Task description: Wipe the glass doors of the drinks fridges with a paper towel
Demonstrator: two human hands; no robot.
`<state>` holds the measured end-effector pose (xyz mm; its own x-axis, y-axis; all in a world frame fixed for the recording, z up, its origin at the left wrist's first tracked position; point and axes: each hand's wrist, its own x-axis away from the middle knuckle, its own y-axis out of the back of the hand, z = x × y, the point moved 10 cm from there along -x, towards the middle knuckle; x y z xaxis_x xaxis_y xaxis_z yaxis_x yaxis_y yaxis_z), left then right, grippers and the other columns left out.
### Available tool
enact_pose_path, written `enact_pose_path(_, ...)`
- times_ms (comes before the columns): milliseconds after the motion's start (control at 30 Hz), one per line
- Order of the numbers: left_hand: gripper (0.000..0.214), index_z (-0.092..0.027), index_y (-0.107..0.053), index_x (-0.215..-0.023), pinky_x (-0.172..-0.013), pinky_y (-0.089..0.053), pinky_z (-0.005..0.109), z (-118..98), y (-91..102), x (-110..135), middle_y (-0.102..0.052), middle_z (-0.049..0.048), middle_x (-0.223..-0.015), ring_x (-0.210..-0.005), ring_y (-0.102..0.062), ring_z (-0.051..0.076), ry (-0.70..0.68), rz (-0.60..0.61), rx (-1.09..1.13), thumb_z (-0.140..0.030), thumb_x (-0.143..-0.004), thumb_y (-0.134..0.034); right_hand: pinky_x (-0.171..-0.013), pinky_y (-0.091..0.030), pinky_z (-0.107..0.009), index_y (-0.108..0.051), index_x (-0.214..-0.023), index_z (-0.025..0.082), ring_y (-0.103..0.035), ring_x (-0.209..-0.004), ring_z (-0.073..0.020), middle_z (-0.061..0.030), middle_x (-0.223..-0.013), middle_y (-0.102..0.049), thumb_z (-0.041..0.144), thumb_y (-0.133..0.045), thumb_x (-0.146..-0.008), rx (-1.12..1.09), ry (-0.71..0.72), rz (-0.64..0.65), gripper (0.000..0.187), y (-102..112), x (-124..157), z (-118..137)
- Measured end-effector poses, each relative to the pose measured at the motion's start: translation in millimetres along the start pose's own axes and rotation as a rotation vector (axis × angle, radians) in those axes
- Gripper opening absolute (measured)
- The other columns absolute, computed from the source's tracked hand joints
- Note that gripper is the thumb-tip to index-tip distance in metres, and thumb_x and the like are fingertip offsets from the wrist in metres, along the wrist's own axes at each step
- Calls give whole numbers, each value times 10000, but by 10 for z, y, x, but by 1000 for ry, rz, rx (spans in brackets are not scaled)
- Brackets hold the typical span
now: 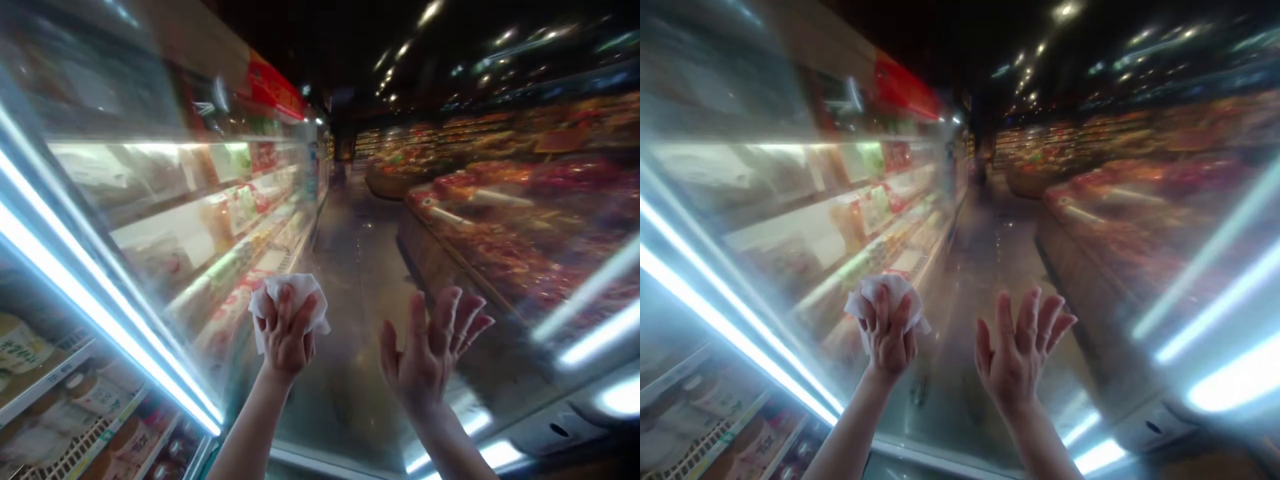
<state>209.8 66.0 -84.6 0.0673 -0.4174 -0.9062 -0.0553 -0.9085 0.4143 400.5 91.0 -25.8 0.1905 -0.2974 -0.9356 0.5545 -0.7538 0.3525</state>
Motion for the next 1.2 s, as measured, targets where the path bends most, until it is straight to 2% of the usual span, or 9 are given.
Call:
enact_pose_path(200, 486, -303, -687, -1282, -1213, -275, 512, 850, 174, 613, -466, 67, -1586, -1592, -117, 286, 38, -67, 9, -140, -840, -570, -1274, -94, -611, -213, -1625, 292, -51, -1589, -278, -27, -1707, -113, 242, -634, -942, -39, 174, 139, 804, -666, 433, 1187)
enact_pose_path(300, 479, -303, -662, -1322, -1206, -282, 565, 1449, 141, 732, -442, 88, -1600, -1576, -175, 336, 104, -49, 25, -207, -856, -608, -1275, -36, -611, -215, -1626, 285, -18, -1591, -293, -35, -1717, -74, 283, -651, -942, -40, 167, 99, 812, -889, 288, 1651)
enact_pose_path(433, 617, -279, -491, -1490, -1196, -251, 665, 2194, 148, 871, -323, 150, -1655, -1575, -142, 388, 205, -51, 40, -240, -885, -598, -1280, -43, -604, -172, -1634, 262, -6, -1592, -303, -30, -1722, -58, 282, -626, -961, -47, 150, 84, 812, -1139, 169, 2181)
enact_pose_path(567, 632, -267, -405, -1542, -1194, -250, 692, 2618, 289, 1056, -293, 176, -1660, -1579, -124, 368, 256, -107, 75, -194, -922, -500, -1309, -15, -478, -195, -1627, 285, -34, -1595, -221, 13, -1707, -108, 284, -657, -945, -7, 250, 187, 824, -1397, 354, 2644)
enact_pose_path(667, 593, -221, -415, -1536, -1195, -218, 724, 2896, 343, 976, -241, 198, -1675, -1575, -97, 409, 334, -114, 98, -257, -949, -488, -1296, 2, -544, -185, -1629, 289, -25, -1593, -255, -20, -1699, -132, 381, -674, -940, 38, 242, 153, 850, -1442, 243, 2758)
enact_pose_path(767, 674, -197, -290, -1589, -1182, -190, 768, 2974, 325, 898, -122, 222, -1696, -1568, -47, 450, 389, -92, 110, -255, -951, -498, -1289, -5, -574, -156, -1633, 288, -9, -1591, -274, -21, -1706, -91, 388, -669, -946, 60, 209, 148, 863, -1468, 219, 2751)
enact_pose_path(933, 880, -312, -30, -1625, -1090, -211, 872, 2641, 280, 1008, 15, 221, -1701, -1557, 32, 471, 323, -47, 140, -122, -912, -509, -1310, -34, -476, -212, -1621, 275, -62, -1595, -200, 21, -1709, -114, 333, -638, -971, 54, 264, 225, 780, -1475, 543, 2676)
enact_pose_path(1100, 809, -259, -237, -1606, -1078, -240, 875, 2646, 206, 646, -98, 247, -1691, -1544, -72, 523, 339, 43, 193, -196, -892, -613, -1286, -33, -590, -140, -1637, 269, -26, -1590, -274, -33, -1712, -46, 333, -652, -943, 120, 155, 115, 864, -1209, 118, 2302)
enact_pose_path(1200, 855, -261, -197, -1617, -1069, -347, 821, 2281, 143, 574, -121, 249, -1686, -1525, -185, 526, 268, 85, 159, -185, -882, -628, -1285, -59, -584, -141, -1637, 244, -25, -1589, -277, -36, -1719, -28, 283, -601, -961, 129, 143, 137, 818, -1120, 283, 2064)
